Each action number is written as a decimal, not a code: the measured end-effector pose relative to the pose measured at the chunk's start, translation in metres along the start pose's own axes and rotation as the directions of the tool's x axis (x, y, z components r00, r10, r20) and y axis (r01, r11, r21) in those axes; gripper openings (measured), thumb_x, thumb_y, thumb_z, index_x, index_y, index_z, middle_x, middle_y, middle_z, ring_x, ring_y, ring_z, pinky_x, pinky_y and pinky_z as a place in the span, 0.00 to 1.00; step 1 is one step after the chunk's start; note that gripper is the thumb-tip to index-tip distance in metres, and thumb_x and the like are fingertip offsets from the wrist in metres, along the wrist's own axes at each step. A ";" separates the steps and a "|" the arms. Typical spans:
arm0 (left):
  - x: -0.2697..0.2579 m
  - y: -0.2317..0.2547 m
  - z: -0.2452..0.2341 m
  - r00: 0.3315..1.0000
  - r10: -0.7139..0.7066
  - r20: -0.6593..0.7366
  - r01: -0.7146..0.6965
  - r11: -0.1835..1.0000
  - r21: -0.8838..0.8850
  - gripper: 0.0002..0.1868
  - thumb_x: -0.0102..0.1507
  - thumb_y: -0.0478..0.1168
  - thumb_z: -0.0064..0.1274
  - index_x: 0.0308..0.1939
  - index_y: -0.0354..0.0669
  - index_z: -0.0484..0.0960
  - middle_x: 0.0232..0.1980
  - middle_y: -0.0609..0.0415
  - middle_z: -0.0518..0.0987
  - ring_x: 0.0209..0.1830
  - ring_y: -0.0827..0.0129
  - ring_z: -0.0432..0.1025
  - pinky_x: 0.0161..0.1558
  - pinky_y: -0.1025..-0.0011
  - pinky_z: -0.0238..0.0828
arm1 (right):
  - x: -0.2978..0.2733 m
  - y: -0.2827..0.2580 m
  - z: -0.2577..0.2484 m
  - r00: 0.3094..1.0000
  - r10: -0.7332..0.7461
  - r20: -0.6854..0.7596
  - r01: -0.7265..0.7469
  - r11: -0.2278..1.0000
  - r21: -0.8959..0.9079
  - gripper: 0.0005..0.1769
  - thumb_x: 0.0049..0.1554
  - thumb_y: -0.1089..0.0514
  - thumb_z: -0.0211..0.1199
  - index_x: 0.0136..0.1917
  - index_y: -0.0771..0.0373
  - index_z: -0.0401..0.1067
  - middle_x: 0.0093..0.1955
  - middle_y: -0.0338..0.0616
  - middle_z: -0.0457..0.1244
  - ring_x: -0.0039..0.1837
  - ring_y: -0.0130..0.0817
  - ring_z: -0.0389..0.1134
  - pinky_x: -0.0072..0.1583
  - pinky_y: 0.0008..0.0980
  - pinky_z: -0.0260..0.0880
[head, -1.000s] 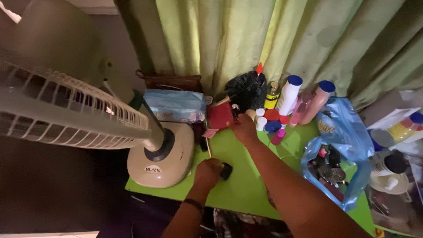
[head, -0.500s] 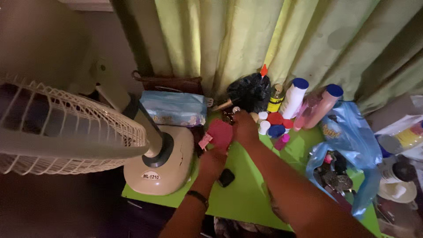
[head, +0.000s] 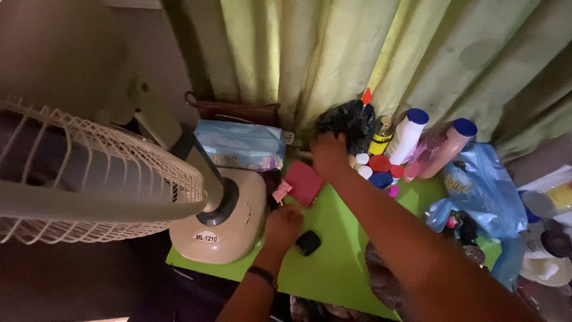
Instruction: The person cleans a green tabletop by moving various household items aside and wiping the surface with a brown cloth.
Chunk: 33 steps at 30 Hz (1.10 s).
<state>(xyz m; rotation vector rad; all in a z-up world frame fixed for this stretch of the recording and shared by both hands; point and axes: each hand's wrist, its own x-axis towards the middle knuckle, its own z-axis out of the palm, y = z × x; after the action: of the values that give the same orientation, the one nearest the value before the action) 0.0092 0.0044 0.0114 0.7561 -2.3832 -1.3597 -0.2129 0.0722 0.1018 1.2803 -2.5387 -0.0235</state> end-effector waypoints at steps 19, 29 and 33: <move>0.031 0.086 -0.002 0.949 -0.264 0.171 0.275 0.433 -0.858 0.25 0.74 0.59 0.51 0.35 0.42 0.73 0.26 0.58 0.67 0.24 0.69 0.60 0.27 0.67 0.63 | -0.118 -0.036 -0.065 0.879 0.437 -0.189 0.069 0.276 0.959 0.18 0.54 0.60 0.70 0.54 0.65 0.68 0.51 0.47 0.63 0.54 0.35 0.68 0.55 0.34 0.71; 0.011 0.172 0.112 0.875 -0.359 0.324 0.454 0.381 -0.805 0.18 0.69 0.56 0.48 0.45 0.45 0.77 0.31 0.56 0.80 0.28 0.70 0.74 0.31 0.69 0.69 | -0.198 0.158 -0.177 0.450 0.676 -0.583 0.008 0.650 0.760 0.20 0.61 0.62 0.65 0.65 0.65 0.65 0.52 0.48 0.65 0.54 0.39 0.70 0.58 0.37 0.72; 0.001 0.185 0.172 0.893 -0.307 0.330 0.436 0.401 -0.806 0.14 0.68 0.50 0.51 0.40 0.42 0.77 0.30 0.57 0.79 0.27 0.70 0.75 0.30 0.70 0.70 | -0.270 0.274 -0.222 0.371 0.569 -0.734 -0.327 0.820 0.470 0.18 0.60 0.61 0.68 0.62 0.65 0.70 0.55 0.54 0.64 0.57 0.52 0.68 0.61 0.45 0.70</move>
<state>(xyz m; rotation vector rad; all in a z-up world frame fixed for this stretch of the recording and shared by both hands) -0.1312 0.2020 0.0827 0.8870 -1.2021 -2.5431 -0.2172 0.4767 0.2859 0.3515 -1.8690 0.8725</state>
